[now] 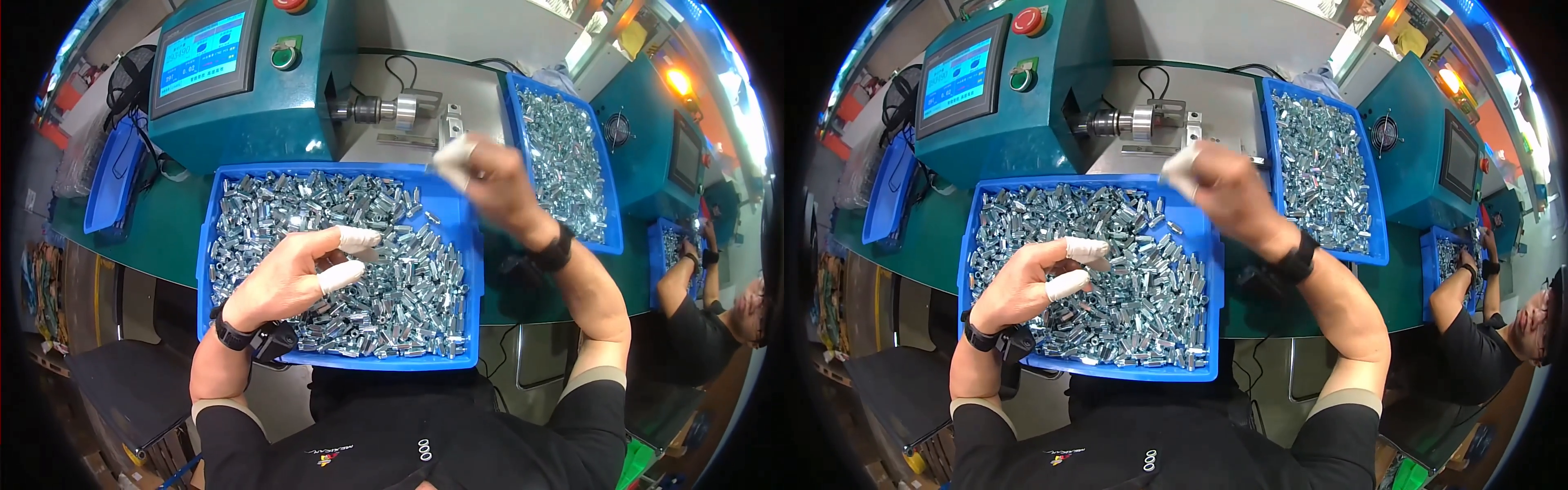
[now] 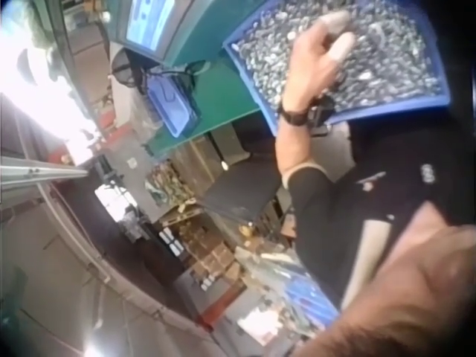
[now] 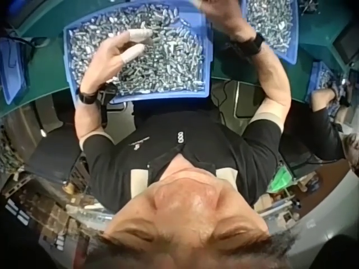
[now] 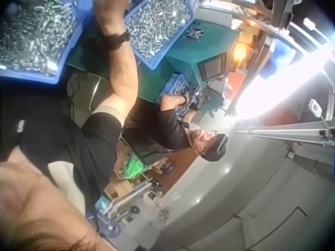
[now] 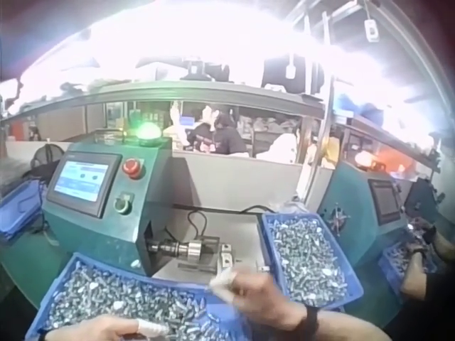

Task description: The person picks up a metal component from a blue bin, inserts it into a machine, and then places the processed part into a separate blue bin, repeating this cycle.

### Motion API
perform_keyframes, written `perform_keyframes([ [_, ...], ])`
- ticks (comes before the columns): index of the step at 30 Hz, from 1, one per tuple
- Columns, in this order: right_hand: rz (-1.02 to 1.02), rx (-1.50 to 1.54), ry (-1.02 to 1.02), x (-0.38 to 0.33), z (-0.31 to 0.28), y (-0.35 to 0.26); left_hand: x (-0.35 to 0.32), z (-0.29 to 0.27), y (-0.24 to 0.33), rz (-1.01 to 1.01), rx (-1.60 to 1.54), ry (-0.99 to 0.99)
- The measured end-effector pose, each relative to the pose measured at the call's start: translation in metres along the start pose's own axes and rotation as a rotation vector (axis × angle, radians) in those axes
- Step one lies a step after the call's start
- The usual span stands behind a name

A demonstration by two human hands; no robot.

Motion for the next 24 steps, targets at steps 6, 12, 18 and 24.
perform_keyframes([
  [6,0.465,0.182,0.207,0.024,-0.026,0.073,0.004,0.004,-0.004,-0.046,-0.027,-0.023],
  [12,0.469,0.191,0.211,0.023,-0.024,0.089,0.003,0.002,-0.001,-0.046,-0.023,-0.027],
  [18,0.23,-0.045,0.16,0.033,-0.027,0.07,0.002,0.004,-0.001,-0.029,-0.023,-0.033],
  [24,0.035,-0.189,0.106,0.039,-0.027,0.057,0.002,0.004,-0.002,-0.037,-0.022,-0.034],
])
Point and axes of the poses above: each hand's wrist, its own x-axis towards the middle knuckle, its own z-axis out of the palm, y = z × x, the point moved 9 cm from there along x, towards the middle knuckle, and after that the axes turned 13 degrees about y, right-handed, at the moved point
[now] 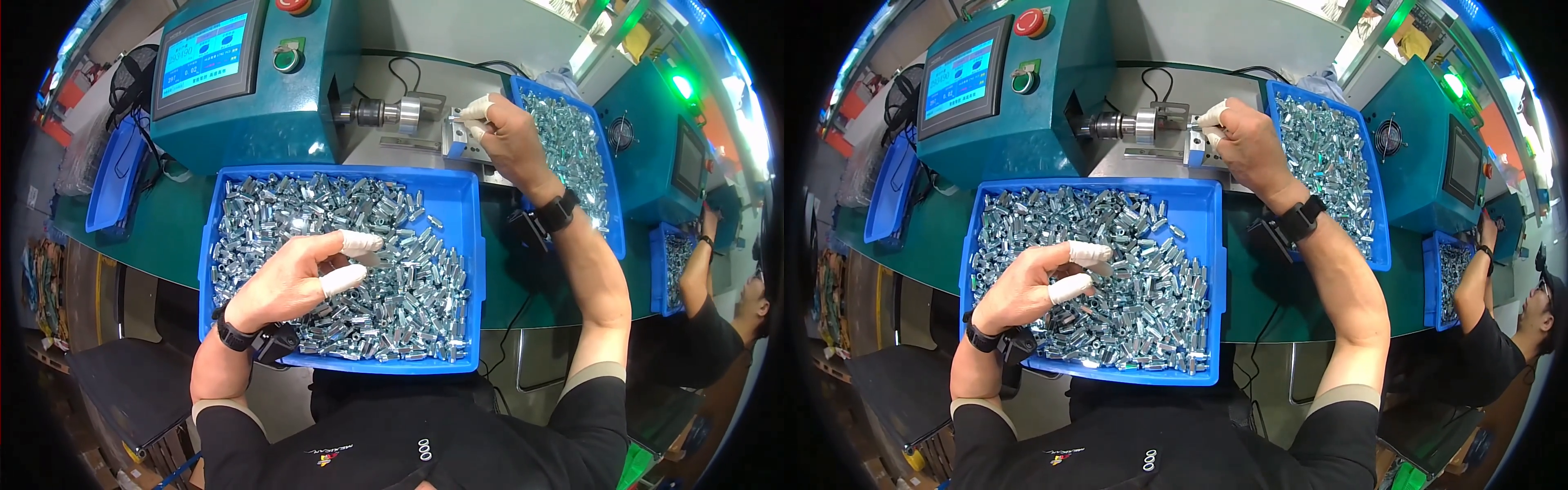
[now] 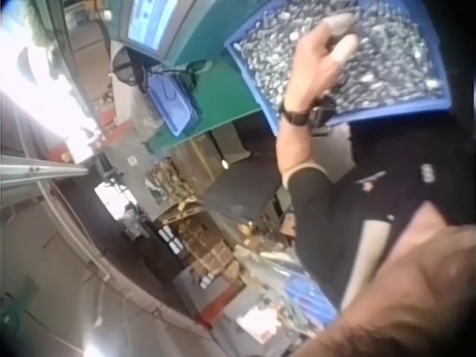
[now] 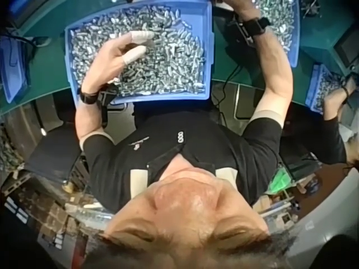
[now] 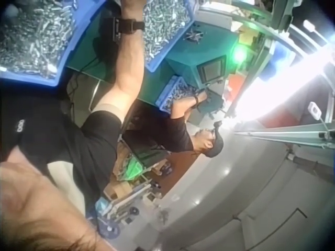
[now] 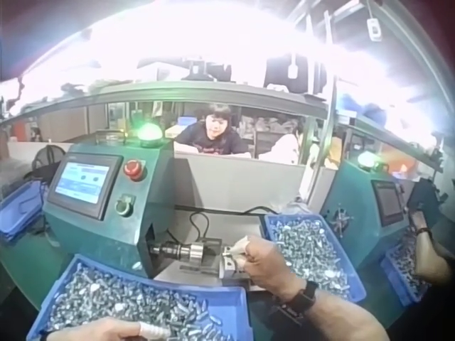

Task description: The person picks up a metal component from a blue bin, inserts it into a machine, and then places the processed part into a separate blue bin, repeating this cycle.

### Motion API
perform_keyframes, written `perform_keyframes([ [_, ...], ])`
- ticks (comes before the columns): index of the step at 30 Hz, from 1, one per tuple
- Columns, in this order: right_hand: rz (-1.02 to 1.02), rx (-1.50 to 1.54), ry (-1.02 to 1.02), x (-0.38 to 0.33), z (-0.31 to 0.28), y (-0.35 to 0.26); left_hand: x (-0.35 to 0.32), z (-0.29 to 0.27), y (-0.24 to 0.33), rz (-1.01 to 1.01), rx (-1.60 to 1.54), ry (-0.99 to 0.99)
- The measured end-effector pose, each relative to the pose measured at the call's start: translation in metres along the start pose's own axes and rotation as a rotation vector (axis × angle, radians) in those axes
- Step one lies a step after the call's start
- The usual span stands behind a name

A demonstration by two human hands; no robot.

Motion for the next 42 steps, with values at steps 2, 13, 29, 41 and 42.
perform_keyframes([
  [2,-0.04,-0.013,-0.035,0.002,0.002,-0.002,0.001,0.0,0.0,0.0,0.003,-0.001],
  [13,-0.15,-0.153,-0.165,0.007,0.006,-0.009,0.002,-0.004,0.001,0.025,-0.003,0.019],
  [29,0.886,0.475,-0.114,-0.065,0.021,0.028,-0.004,-0.001,0.008,0.063,-0.038,0.004],
  [41,0.473,0.342,-0.236,-0.032,0.028,0.014,0.001,0.005,0.003,0.006,0.069,-0.041],
  [42,0.462,0.315,-0.261,-0.029,0.031,0.011,0.001,0.006,0.002,0.005,0.068,-0.044],
])
Point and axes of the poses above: each hand's wrist, its own x-axis towards the middle knuckle, its own z-axis out of the palm, y = z × x, the point moved 9 cm from there along x, towards the middle knuckle, and after that the axes turned 13 degrees about y, right-handed, at the moved point
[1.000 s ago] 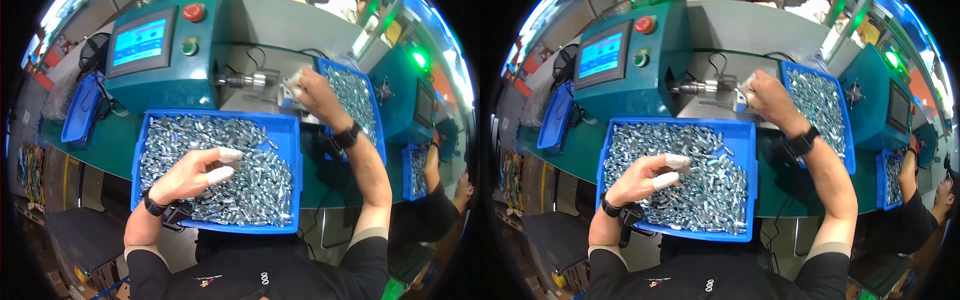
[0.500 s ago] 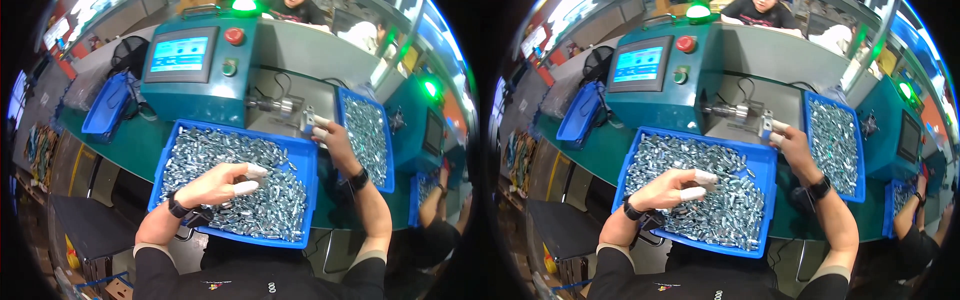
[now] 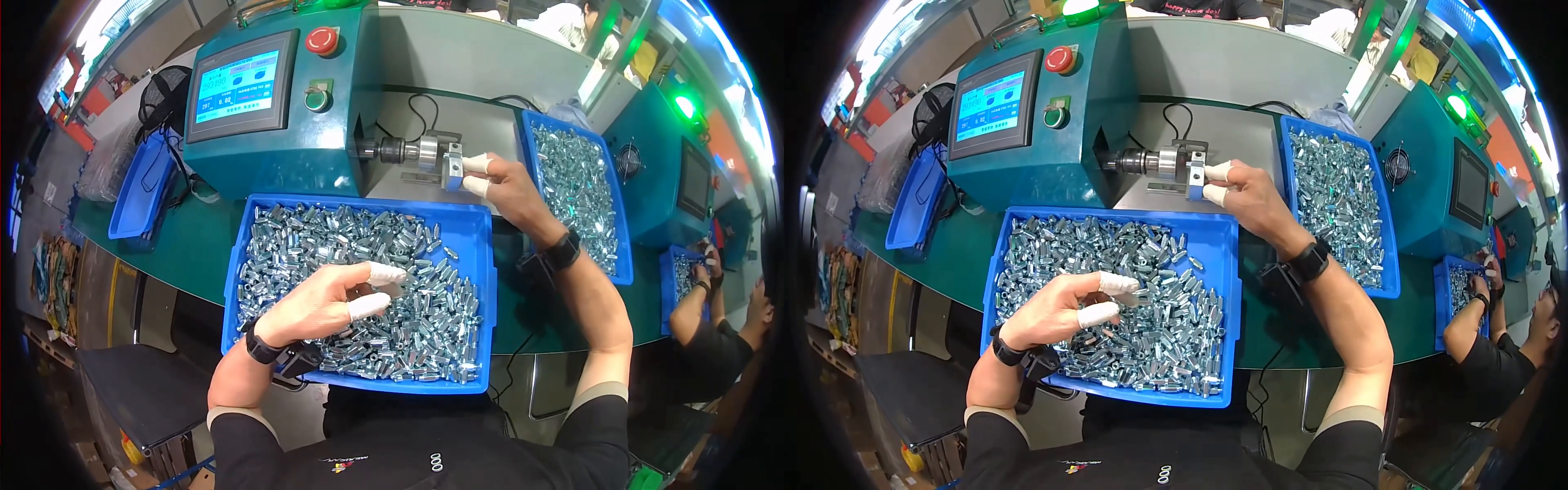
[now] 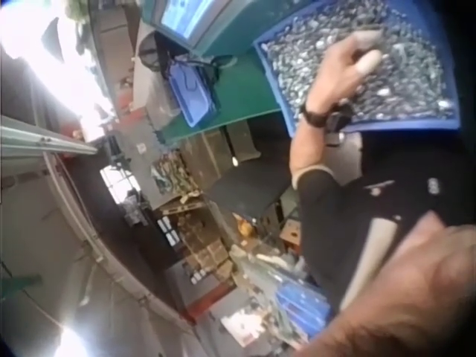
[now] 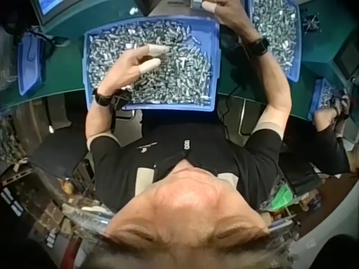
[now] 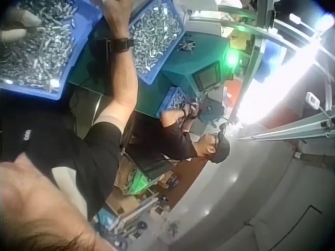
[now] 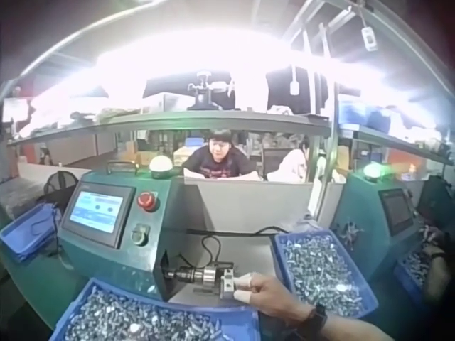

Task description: The person picks up a metal component from a blue bin, inserts it into a machine, and then places the processed part into a separate blue bin, repeating this cycle.

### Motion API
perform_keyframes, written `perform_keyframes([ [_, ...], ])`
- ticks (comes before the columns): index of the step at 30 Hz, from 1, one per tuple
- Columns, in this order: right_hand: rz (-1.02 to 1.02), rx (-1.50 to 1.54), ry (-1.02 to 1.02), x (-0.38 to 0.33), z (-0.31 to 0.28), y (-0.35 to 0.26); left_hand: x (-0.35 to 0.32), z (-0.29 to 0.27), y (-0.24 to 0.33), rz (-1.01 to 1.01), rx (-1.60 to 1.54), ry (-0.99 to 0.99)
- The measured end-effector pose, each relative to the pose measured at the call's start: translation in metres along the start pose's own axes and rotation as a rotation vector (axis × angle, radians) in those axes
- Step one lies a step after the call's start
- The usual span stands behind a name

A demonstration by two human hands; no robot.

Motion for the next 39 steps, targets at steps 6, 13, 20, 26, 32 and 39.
perform_keyframes([
  [6,-0.103,-0.096,-0.112,0.011,0.013,-0.006,0.0,0.002,-0.001,-0.036,-0.034,-0.009],
  [13,-0.152,0.083,-0.047,0.012,0.01,0.004,0.002,0.003,-0.004,-0.062,-0.059,-0.012],
  [20,-0.112,0.125,-0.046,0.012,0.007,0.008,0.003,0.004,-0.006,-0.154,-0.145,0.02],
  [26,-0.078,0.093,-0.108,0.013,0.011,0.011,0.002,0.001,-0.006,-0.141,-0.164,0.035],
  [32,-0.111,0.126,-0.108,0.012,0.012,0.008,0.003,0.002,-0.004,-0.134,-0.139,0.024],
  [39,-0.157,0.112,-0.057,0.013,0.006,0.009,0.004,0.008,-0.008,-0.154,-0.17,0.011],
])
Point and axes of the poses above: each hand's wrist, its own x-axis towards the middle knuckle, its own z-axis out of the palm, y = z × x, the point moved 9 cm from there along x, towards the middle knuckle, and after that the axes turned 13 degrees about y, right-handed, at the moved point
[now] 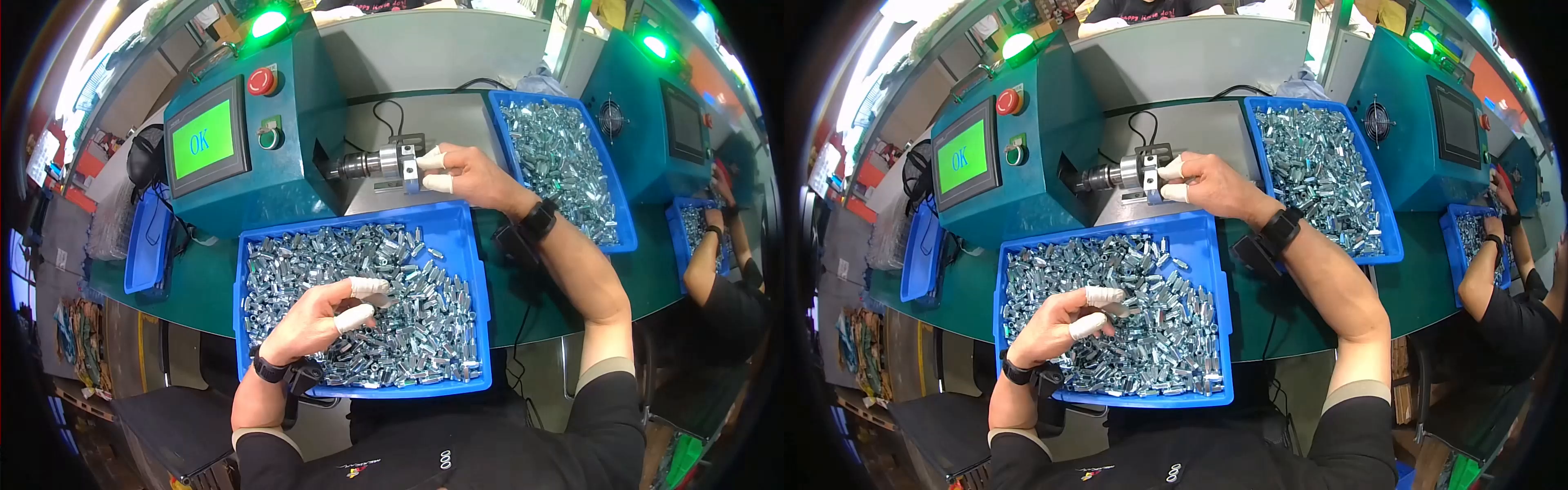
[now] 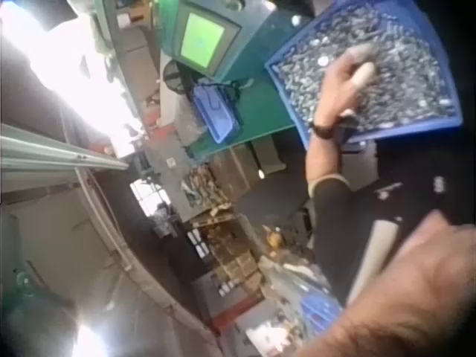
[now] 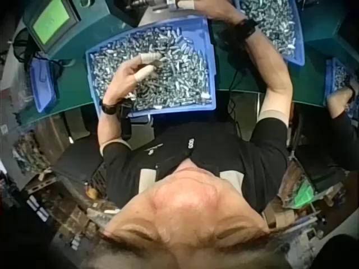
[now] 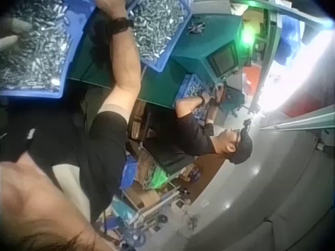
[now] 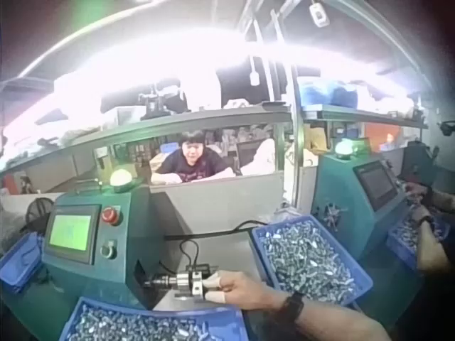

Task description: The person picks up a metal component from a blue bin, inserts it into a machine, and then places the processed part into a separate blue bin, repeating this cycle.

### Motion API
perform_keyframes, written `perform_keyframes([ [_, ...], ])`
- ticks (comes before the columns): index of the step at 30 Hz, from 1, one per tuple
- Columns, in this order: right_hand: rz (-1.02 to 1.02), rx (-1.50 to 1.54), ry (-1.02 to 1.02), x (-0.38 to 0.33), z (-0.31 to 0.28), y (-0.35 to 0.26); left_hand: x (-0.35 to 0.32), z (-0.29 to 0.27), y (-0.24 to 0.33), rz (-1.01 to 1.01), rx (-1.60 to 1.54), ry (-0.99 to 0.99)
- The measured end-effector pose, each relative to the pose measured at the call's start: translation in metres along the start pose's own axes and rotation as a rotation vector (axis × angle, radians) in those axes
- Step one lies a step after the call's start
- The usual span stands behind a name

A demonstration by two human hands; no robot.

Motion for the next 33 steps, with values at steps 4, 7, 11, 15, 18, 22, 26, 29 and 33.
perform_keyframes([
  [4,-0.025,0.039,-0.041,0.0,-0.002,-0.008,-0.001,-0.001,0.001,0.019,-0.004,0.008],
  [7,0.381,0.143,0.026,-0.008,-0.013,0.012,-0.003,-0.006,0.0,0.028,0.022,0.031],
  [11,0.509,0.177,0.335,-0.006,-0.042,0.037,-0.003,-0.005,0.002,0.063,0.032,0.026],
  [15,0.248,-0.499,0.295,0.012,-0.027,-0.021,-0.006,-0.008,0.003,0.071,0.054,0.037],
  [18,0.08,-0.819,0.244,0.023,-0.015,-0.037,-0.004,-0.005,0.005,0.079,0.065,0.033],
  [22,0.009,-1.009,0.185,0.03,-0.009,-0.05,-0.006,-0.003,0.004,0.087,0.042,0.04],
  [26,0.023,-1.014,0.207,0.012,-0.037,-0.055,-0.005,-0.005,0.006,0.126,0.04,0.03],
  [29,0.162,-1.12,0.206,-0.021,-0.078,-0.049,-0.011,-0.015,0.003,0.16,0.038,0.054],
  [33,0.28,-1.388,0.174,-0.069,-0.152,-0.029,-0.01,-0.008,0.011,0.229,0.081,-0.008],
])
Point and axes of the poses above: each hand's wrist, its own x-axis towards the middle knuckle, its own z-axis out of the palm, y = z × x, the point moved 9 cm from there along x, towards the middle knuckle, and after that the axes turned 13 degrees about y, right-handed, at the moved point
